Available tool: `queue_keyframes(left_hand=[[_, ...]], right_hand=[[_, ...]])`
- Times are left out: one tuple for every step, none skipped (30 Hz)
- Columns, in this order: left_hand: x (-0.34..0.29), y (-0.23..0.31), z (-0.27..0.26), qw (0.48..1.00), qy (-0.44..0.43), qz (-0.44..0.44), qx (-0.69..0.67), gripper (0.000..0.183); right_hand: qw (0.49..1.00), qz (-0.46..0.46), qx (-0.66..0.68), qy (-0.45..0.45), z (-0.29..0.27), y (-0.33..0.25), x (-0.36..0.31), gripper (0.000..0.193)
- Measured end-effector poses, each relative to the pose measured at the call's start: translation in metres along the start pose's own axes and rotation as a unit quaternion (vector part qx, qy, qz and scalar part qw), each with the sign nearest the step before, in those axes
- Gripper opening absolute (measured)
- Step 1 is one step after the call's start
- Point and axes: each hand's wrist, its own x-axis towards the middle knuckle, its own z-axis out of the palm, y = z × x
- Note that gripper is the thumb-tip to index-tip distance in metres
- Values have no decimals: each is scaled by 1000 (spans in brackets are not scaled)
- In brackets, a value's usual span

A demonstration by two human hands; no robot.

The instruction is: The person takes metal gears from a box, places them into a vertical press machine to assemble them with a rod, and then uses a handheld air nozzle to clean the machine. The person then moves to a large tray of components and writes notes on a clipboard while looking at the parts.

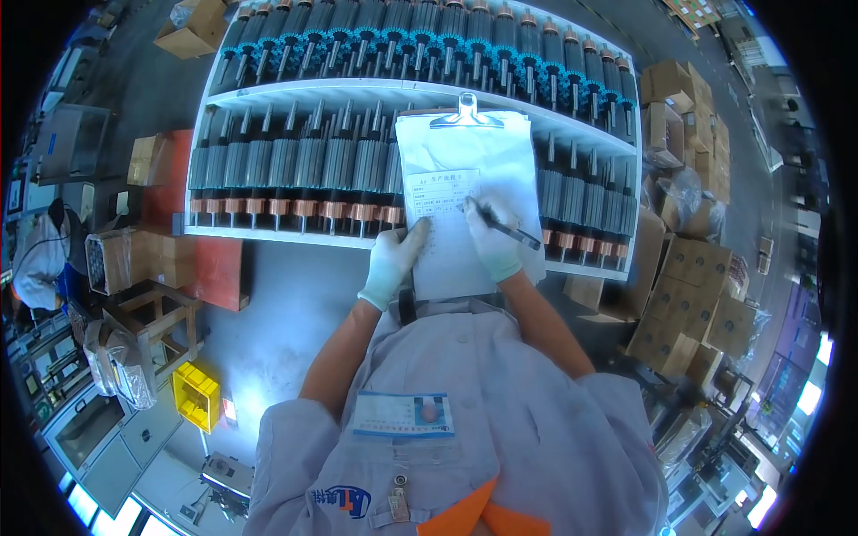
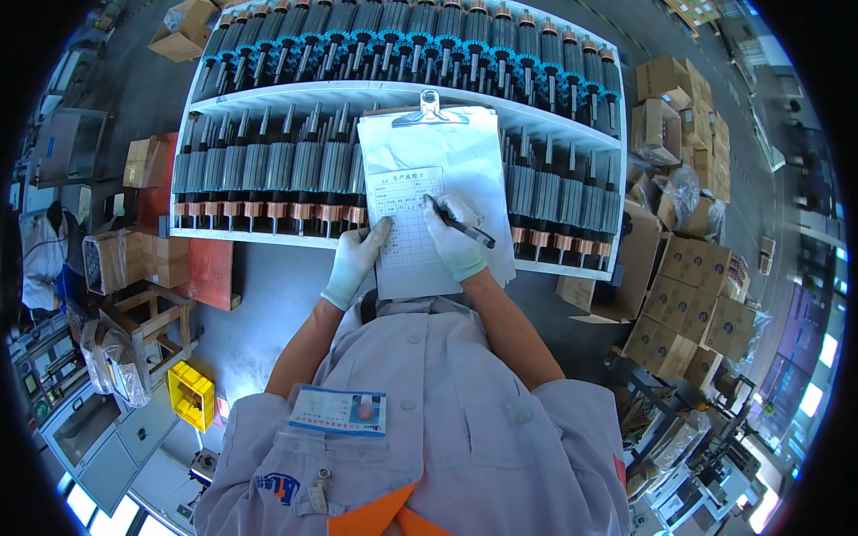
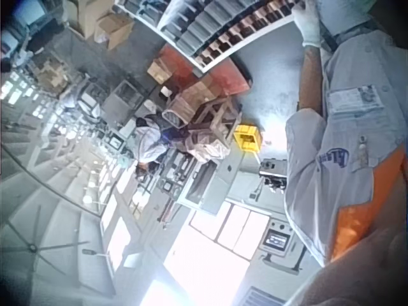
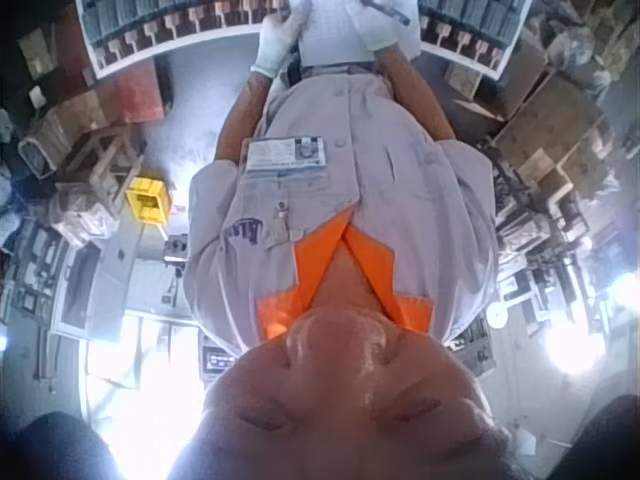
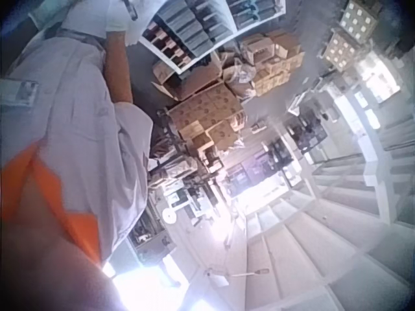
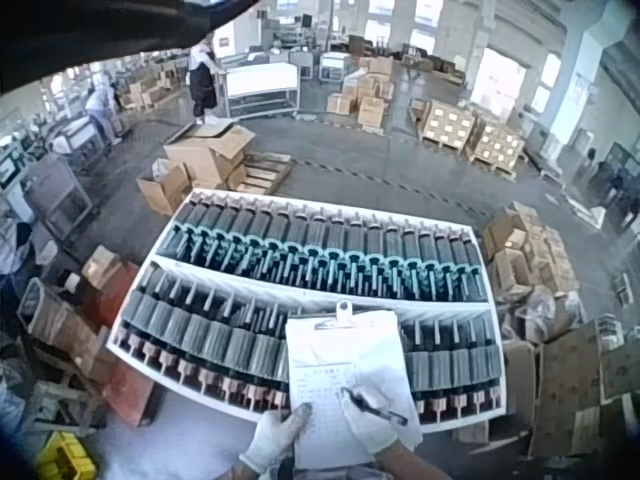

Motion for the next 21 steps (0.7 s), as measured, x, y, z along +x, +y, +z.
queue_keyframes(left_hand=[[0, -1, 0, 1000, 0, 0, 0, 60], [1, -2, -1, 1000, 0, 3, -5, 60], [1, -3, -1, 1000, 0, 6, -10, 60], [2, -3, 1, 1000, -1, 6, -10, 60], [-1, -1, 1, 1000, -2, 7, -27, 61], [-3, 0, 2, 999, -4, 8, -44, 62], [-2, -2, 1, 999, -3, 7, -44, 62], [1, -4, 0, 1000, 1, 6, -26, 63], [2, -6, 0, 1000, 5, 5, -8, 63], [3, -7, 0, 1000, 5, 5, -8, 63], [4, -6, 0, 1000, 3, 7, -2, 64], [3, -5, 0, 1000, 1, 9, 4, 64], [2, -4, 0, 1000, 1, 9, 3, 64], [1, -1, -1, 1000, 0, 12, 9, 65], [0, 1, -1, 1000, -1, 15, 15, 65], [1, -2, -1, 1000, -1, 15, 15, 65], [2, -4, 0, 1000, 0, 14, 4, 65], [3, -5, 1, 1000, 1, 14, -6, 65], [3, -6, 1, 1000, 1, 14, -6, 65], [1, -4, 0, 1000, 0, 14, -7, 65], [1, -3, 0, 1000, 0, 14, -8, 64]], right_hand=[[1000, -19, -12, 7, 2, 0, 0, 18], [999, -37, -25, 15, 2, 0, 1, 18], [999, -38, -26, 16, 1, 2, 1, 18], [1000, -23, 0, 16, 0, 4, 0, 17], [999, -8, 28, 15, 0, 2, 0, 17], [999, -8, 28, 14, 0, -1, 0, 17], [1000, -9, 11, 10, 1, -5, 0, 16], [1000, -10, -6, 6, 1, -9, 1, 16], [1000, -11, -6, 6, 1, -6, 0, 16], [1000, -12, 8, 5, 2, 0, 0, 16], [1000, -13, 22, 5, 2, 3, 0, 16], [1000, -13, 21, 5, 1, 5, 0, 16], [999, -37, 8, 5, 1, 6, 0, 18], [998, -60, -4, 6, 1, 7, 0, 20], [998, -60, -4, 6, 1, 8, 0, 20], [998, -65, 3, 12, 2, 9, 1, 20], [997, -69, 10, 17, 3, 9, 1, 20], [997, -69, 10, 17, 2, 10, 1, 20], [998, -58, -6, 3, 1, 10, 0, 20], [999, -47, -23, -9, 0, 10, 0, 20], [999, -47, -23, -8, 0, 9, 0, 20]])
